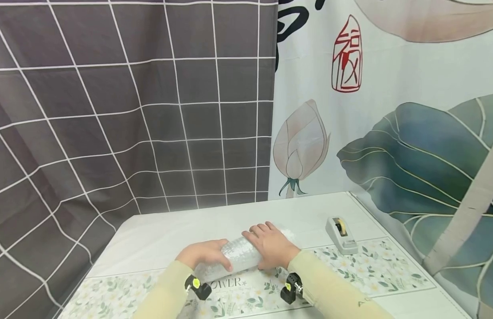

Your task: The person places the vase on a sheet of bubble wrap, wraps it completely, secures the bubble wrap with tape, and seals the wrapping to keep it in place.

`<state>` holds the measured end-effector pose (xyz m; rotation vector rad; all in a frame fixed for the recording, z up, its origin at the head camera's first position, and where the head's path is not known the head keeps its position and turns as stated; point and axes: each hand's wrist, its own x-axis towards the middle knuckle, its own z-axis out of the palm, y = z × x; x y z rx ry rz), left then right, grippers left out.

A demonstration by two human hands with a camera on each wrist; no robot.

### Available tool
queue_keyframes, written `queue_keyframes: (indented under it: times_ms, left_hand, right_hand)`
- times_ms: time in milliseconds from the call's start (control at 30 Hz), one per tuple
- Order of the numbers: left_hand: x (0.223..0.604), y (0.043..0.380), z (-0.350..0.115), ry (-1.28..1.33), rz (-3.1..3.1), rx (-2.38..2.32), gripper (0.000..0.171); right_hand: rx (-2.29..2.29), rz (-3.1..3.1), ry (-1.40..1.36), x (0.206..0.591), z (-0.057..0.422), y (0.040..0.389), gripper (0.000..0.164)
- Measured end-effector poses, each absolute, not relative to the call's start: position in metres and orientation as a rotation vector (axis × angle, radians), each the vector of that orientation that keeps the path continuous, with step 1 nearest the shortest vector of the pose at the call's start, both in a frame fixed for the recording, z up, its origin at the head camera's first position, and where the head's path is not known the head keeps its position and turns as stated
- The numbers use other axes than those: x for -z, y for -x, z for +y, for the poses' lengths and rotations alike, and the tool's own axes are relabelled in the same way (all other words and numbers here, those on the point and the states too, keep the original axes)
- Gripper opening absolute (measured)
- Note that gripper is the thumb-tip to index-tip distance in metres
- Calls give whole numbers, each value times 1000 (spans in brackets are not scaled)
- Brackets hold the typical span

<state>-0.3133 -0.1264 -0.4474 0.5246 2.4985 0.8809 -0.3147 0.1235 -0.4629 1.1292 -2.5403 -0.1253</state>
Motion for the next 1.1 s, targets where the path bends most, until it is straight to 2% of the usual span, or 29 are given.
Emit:
queue_keyframes:
  times_ms: [167,400,800,1100]
  left_hand:
    - [448,313,-128,-595,2551,-848,70]
    - [457,296,-129,-708,2970,-474,93]
    - [467,291,-124,-750,3174,-286,87]
    - [474,295,-126,-783,3218,-251,85]
  right_hand:
    - [87,-2575,-1139,460,122,317,92]
    - [-3,-2645,-1115,457,116,323,83]
    - [-326,-3031,-1052,442,113,337,54]
    - [-339,-3162,-1002,438,111,339,59]
